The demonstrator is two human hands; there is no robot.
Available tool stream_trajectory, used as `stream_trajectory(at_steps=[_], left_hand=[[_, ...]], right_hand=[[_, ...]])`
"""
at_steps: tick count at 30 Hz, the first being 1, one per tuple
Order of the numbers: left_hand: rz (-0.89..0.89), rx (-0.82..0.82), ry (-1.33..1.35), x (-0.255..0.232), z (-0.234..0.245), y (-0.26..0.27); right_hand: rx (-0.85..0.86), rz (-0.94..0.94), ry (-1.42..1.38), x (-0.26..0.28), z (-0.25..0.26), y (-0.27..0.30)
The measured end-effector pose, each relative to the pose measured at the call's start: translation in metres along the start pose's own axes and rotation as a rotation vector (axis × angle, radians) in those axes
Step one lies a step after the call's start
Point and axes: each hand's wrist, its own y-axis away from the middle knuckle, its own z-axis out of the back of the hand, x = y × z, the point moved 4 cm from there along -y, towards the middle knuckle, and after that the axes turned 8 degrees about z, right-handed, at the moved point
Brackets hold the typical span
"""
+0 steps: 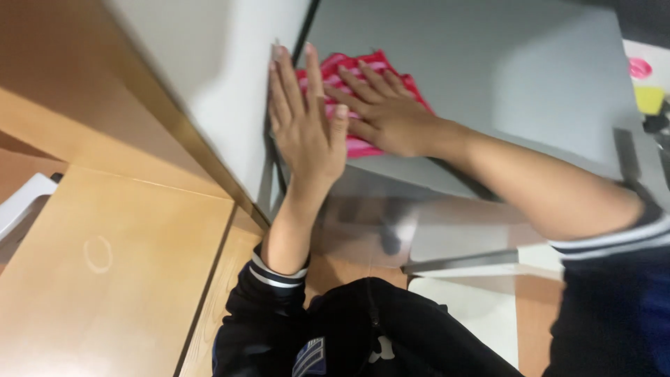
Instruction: Wiping down the exterior surfaces of a shelf and a refrigerator with a cleaning cloth.
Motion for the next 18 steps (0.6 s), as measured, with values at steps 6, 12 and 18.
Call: stream_trajectory(at_steps=[6, 12, 18], left_hand=[[-0.012, 0.014, -0.01, 0.004, -0.004, 0.0], [0.0, 0.078, -0.147, 0.01, -0.019, 0.0], [0.025, 0.105, 0.144, 0.023, -0.011, -0.003]], right_hand=[[0.123, -0.253, 0.01, -0.039, 0.007, 0.125], [0.028, -0.579, -0.157, -0.034, 0.004, 0.176], [-0.402, 0.209, 0.283, 0.05, -0.014, 0.073]])
